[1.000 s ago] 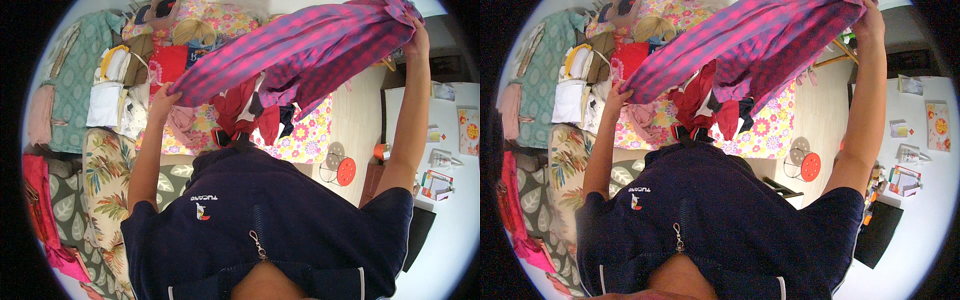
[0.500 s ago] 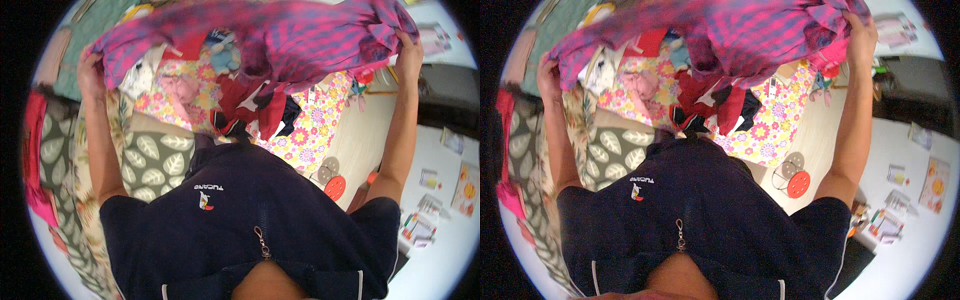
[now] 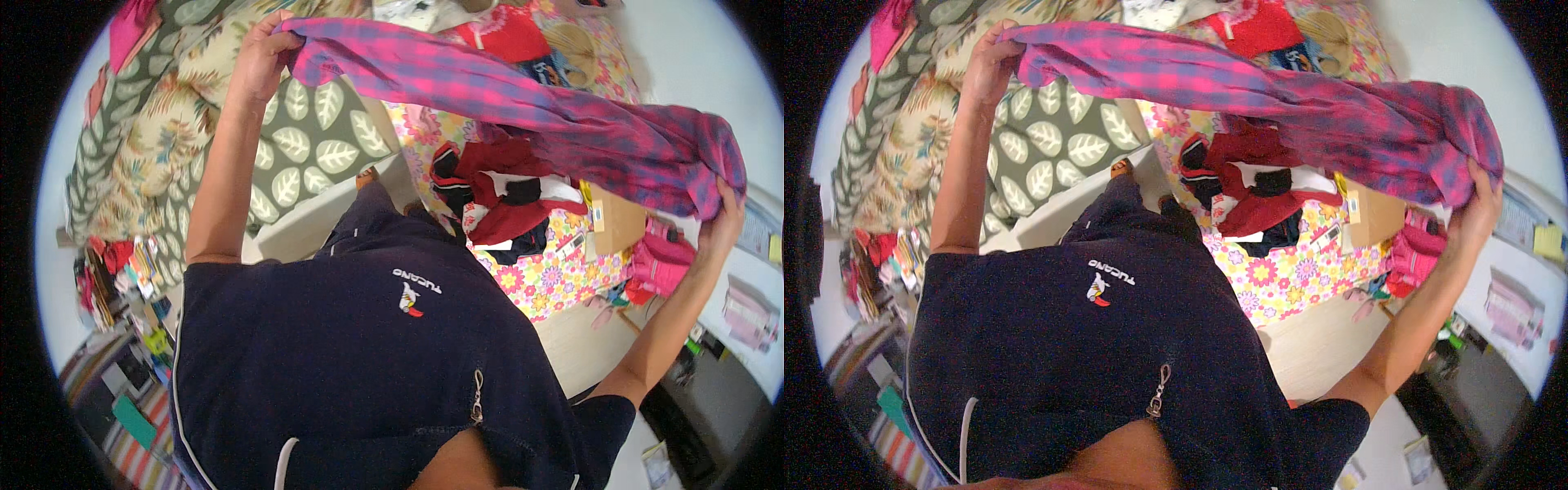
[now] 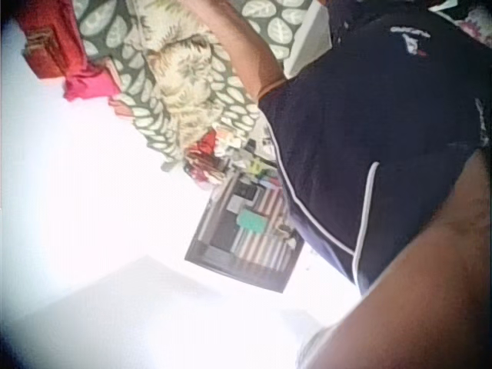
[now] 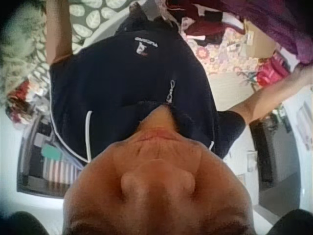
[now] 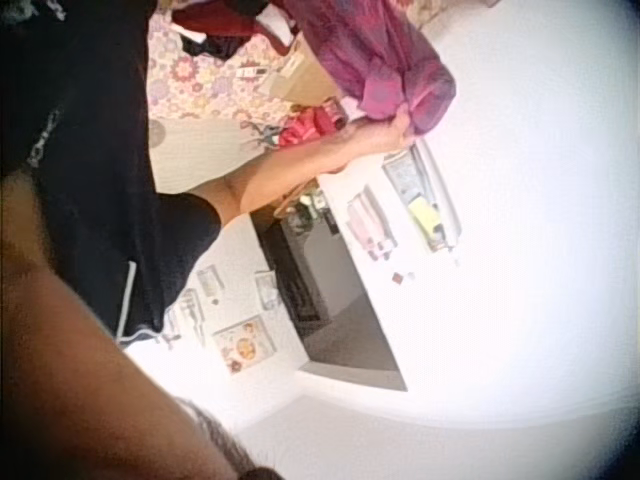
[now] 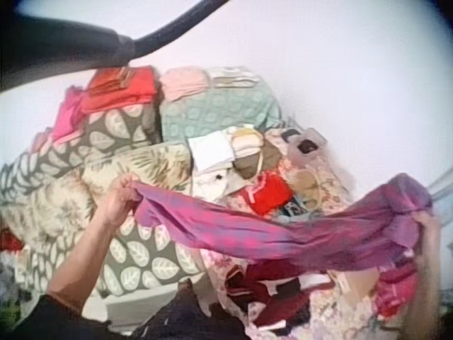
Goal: The person folds several pieces of clothing on a bed, including a pink and purple plaid shirt, a pink polo shirt, a red sweatshirt, and a red and navy jacket. The person smooths and folds each item by hand, placing the finished items in a neat pile on the bed.
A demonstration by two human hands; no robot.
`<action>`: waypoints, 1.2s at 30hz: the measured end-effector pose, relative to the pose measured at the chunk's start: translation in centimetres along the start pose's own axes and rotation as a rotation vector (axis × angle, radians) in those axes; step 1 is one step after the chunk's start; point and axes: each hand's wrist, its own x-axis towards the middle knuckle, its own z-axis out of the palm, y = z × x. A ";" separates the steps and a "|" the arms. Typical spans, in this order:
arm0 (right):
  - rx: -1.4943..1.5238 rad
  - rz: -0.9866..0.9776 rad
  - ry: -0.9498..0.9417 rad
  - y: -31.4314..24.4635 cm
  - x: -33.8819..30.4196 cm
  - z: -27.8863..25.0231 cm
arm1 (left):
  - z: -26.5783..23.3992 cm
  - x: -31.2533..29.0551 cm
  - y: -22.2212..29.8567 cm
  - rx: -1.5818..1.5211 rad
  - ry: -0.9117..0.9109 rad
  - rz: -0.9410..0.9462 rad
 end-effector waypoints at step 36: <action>-0.322 0.508 -1.230 -2.0 -18.8 37.7 | -18.0 -48.0 0.9 -0.355 1.415 0.376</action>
